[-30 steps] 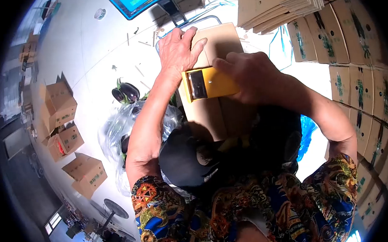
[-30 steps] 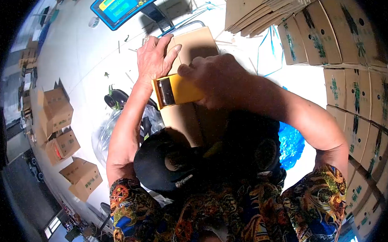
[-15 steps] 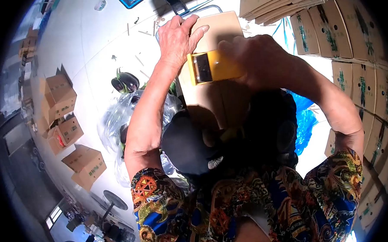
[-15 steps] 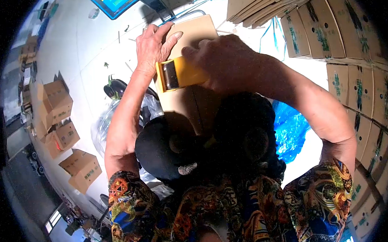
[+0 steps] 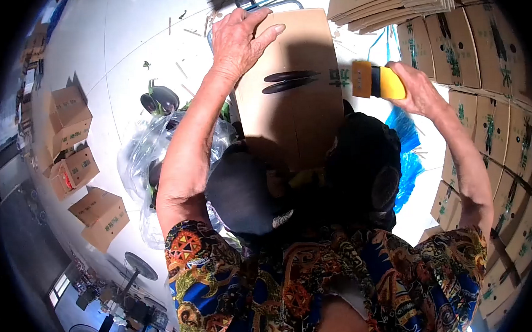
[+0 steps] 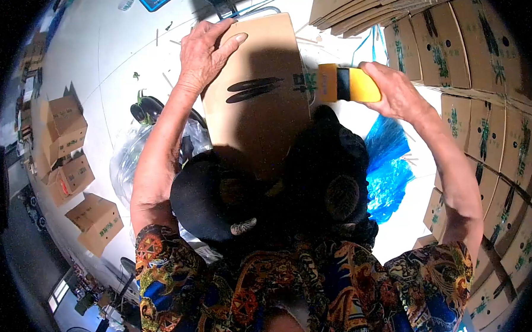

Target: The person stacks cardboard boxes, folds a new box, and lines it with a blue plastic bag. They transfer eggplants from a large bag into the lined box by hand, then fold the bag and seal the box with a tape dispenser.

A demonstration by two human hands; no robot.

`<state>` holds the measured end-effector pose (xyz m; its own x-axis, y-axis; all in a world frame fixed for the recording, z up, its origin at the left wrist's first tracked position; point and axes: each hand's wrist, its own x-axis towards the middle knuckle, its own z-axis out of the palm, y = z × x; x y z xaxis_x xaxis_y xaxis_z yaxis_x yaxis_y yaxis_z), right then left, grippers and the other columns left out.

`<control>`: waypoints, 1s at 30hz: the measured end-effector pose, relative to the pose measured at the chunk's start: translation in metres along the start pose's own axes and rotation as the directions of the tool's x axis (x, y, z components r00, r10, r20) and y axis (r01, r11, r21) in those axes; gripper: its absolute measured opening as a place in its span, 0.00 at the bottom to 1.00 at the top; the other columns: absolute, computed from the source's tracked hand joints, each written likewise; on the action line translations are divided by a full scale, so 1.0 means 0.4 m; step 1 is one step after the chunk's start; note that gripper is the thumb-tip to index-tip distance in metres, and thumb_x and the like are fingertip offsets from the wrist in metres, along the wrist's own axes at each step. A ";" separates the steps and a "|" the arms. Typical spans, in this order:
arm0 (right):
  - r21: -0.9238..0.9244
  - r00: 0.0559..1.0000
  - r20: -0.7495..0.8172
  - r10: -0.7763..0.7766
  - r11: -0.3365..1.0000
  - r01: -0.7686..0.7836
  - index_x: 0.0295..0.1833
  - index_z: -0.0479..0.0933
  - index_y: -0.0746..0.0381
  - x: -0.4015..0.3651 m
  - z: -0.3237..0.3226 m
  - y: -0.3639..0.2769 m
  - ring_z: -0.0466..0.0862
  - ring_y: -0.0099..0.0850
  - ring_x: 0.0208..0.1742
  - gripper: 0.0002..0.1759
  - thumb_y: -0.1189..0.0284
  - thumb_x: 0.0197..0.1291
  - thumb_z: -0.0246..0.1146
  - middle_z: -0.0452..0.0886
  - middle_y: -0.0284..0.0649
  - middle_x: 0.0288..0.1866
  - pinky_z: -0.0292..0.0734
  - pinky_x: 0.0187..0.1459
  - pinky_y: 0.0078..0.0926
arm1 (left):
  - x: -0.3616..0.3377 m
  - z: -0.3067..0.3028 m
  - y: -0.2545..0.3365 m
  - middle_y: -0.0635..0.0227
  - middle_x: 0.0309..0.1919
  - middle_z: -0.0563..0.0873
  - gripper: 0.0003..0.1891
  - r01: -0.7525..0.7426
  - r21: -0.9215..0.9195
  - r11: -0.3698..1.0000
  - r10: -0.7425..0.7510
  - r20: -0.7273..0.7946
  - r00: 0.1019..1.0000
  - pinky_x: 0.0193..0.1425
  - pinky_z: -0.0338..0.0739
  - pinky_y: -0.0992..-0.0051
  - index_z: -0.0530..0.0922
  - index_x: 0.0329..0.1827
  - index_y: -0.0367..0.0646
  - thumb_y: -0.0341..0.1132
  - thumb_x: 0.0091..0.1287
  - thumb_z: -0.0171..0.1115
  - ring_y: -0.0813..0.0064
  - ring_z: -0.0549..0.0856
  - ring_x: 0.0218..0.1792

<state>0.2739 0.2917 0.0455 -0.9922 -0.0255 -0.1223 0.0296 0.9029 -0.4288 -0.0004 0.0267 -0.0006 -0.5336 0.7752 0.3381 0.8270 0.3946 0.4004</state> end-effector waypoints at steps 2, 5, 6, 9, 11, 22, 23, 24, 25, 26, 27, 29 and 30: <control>0.019 0.998 0.053 0.033 0.999 -0.034 0.56 0.65 0.59 0.027 0.042 -0.002 0.82 0.51 0.45 0.27 0.69 0.51 0.67 0.78 0.50 0.44 0.80 0.50 0.46 | -0.004 0.003 -0.023 0.59 0.46 0.82 0.23 -0.058 -0.183 0.981 0.040 -0.097 0.994 0.58 0.72 0.67 0.81 0.58 0.49 0.52 0.65 0.62 0.60 0.80 0.48; 0.067 0.993 0.083 0.078 0.994 -0.084 0.55 0.65 0.60 0.058 0.076 0.003 0.81 0.52 0.48 0.28 0.71 0.49 0.68 0.78 0.51 0.45 0.79 0.52 0.47 | -0.084 -0.002 -0.047 0.55 0.62 0.76 0.29 0.338 -0.642 0.688 -0.415 0.034 0.909 0.68 0.67 0.68 0.72 0.66 0.40 0.53 0.72 0.51 0.61 0.76 0.61; 0.094 0.995 0.063 0.079 0.992 -0.085 0.54 0.64 0.60 0.055 0.083 -0.002 0.81 0.51 0.47 0.27 0.72 0.49 0.69 0.77 0.50 0.44 0.79 0.52 0.47 | -0.132 0.014 -0.065 0.55 0.65 0.74 0.31 0.451 -0.759 0.470 -0.532 0.164 0.831 0.69 0.66 0.68 0.69 0.68 0.37 0.55 0.73 0.47 0.62 0.75 0.63; 0.133 0.991 0.048 0.122 0.983 -0.128 0.52 0.64 0.60 0.036 0.096 -0.012 0.81 0.51 0.46 0.27 0.75 0.48 0.70 0.76 0.49 0.42 0.80 0.51 0.46 | -0.244 0.012 0.030 0.58 0.67 0.72 0.35 0.674 -0.665 -0.322 -0.586 0.699 0.410 0.66 0.72 0.69 0.63 0.72 0.37 0.58 0.75 0.43 0.67 0.77 0.62; 0.136 0.990 0.040 0.133 0.981 -0.137 0.52 0.64 0.61 0.036 0.103 -0.017 0.81 0.51 0.45 0.27 0.75 0.48 0.70 0.76 0.49 0.41 0.80 0.50 0.46 | -0.300 0.048 0.047 0.60 0.62 0.76 0.32 0.669 -0.712 -0.213 -0.548 0.654 0.522 0.61 0.76 0.69 0.64 0.71 0.39 0.56 0.75 0.46 0.67 0.79 0.58; 0.119 0.984 -0.048 0.171 0.979 -0.164 0.46 0.65 0.62 0.063 -0.057 -0.181 0.81 0.54 0.38 0.18 0.66 0.57 0.64 0.77 0.54 0.35 0.76 0.39 0.45 | -0.244 0.212 -0.022 0.60 0.60 0.78 0.34 0.437 -0.588 -0.680 -0.242 0.743 0.624 0.62 0.75 0.70 0.64 0.71 0.37 0.57 0.75 0.46 0.68 0.79 0.58; 0.023 0.993 -0.054 0.100 0.995 -0.099 0.46 0.65 0.62 0.086 -0.085 -0.200 0.82 0.55 0.37 0.19 0.67 0.56 0.64 0.78 0.54 0.36 0.77 0.39 0.47 | -0.245 0.230 -0.030 0.60 0.61 0.78 0.34 0.442 -0.585 -0.680 -0.257 0.755 0.604 0.62 0.75 0.70 0.64 0.71 0.37 0.58 0.75 0.45 0.68 0.79 0.58; -0.003 0.993 -0.014 0.118 0.993 -0.118 0.48 0.64 0.62 0.103 -0.095 -0.216 0.82 0.55 0.36 0.20 0.67 0.55 0.65 0.79 0.54 0.36 0.78 0.39 0.47 | -0.250 0.242 -0.041 0.60 0.61 0.78 0.35 0.444 -0.581 -0.682 -0.276 0.767 0.580 0.62 0.75 0.70 0.64 0.71 0.36 0.58 0.75 0.45 0.68 0.79 0.58; -0.028 0.990 0.030 0.135 0.991 -0.134 0.49 0.64 0.62 0.115 -0.099 -0.230 0.82 0.55 0.36 0.21 0.68 0.55 0.65 0.79 0.54 0.36 0.78 0.39 0.47 | -0.258 0.253 -0.056 0.60 0.61 0.78 0.35 0.457 -0.583 -0.672 -0.315 0.784 0.535 0.63 0.75 0.69 0.64 0.71 0.36 0.58 0.74 0.45 0.68 0.79 0.59; -0.034 0.995 0.000 0.104 0.994 -0.104 0.51 0.62 0.63 0.127 -0.078 -0.233 0.83 0.54 0.35 0.23 0.70 0.54 0.65 0.79 0.55 0.36 0.80 0.38 0.46 | -0.269 0.258 -0.074 0.60 0.61 0.78 0.35 0.474 -0.586 -0.658 -0.356 0.796 0.490 0.63 0.75 0.69 0.64 0.71 0.36 0.59 0.74 0.45 0.68 0.79 0.59; -0.035 0.995 0.020 0.099 0.995 -0.098 0.53 0.62 0.63 0.139 -0.061 -0.237 0.84 0.53 0.37 0.25 0.72 0.53 0.66 0.80 0.57 0.38 0.81 0.37 0.45 | -0.274 0.250 -0.094 0.59 0.61 0.78 0.35 0.496 -0.591 -0.636 -0.398 0.802 0.446 0.63 0.74 0.69 0.64 0.71 0.36 0.59 0.74 0.45 0.68 0.78 0.59; 0.022 1.000 -0.004 0.025 0.999 -0.025 0.56 0.63 0.62 0.181 -0.057 -0.266 0.84 0.51 0.36 0.28 0.75 0.51 0.68 0.81 0.56 0.38 0.82 0.36 0.44 | -0.283 0.209 -0.142 0.59 0.62 0.78 0.36 0.544 -0.618 -0.568 -0.460 0.786 0.412 0.63 0.74 0.69 0.64 0.71 0.35 0.59 0.74 0.45 0.68 0.78 0.60; -0.093 0.999 -0.006 0.035 0.995 -0.035 0.57 0.65 0.63 0.219 -0.022 -0.265 0.84 0.51 0.35 0.29 0.75 0.49 0.69 0.82 0.54 0.36 0.83 0.36 0.43 | -0.291 0.180 -0.164 0.59 0.62 0.78 0.36 0.559 -0.630 -0.538 -0.482 0.775 0.409 0.63 0.74 0.69 0.64 0.71 0.35 0.60 0.74 0.45 0.67 0.78 0.60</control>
<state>0.1828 0.1977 0.0882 -0.9913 0.0085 -0.1313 0.0530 0.9393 -0.3389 0.0203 -0.0539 -0.1274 -0.4797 0.5091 -0.7146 -0.8553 -0.0896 0.5102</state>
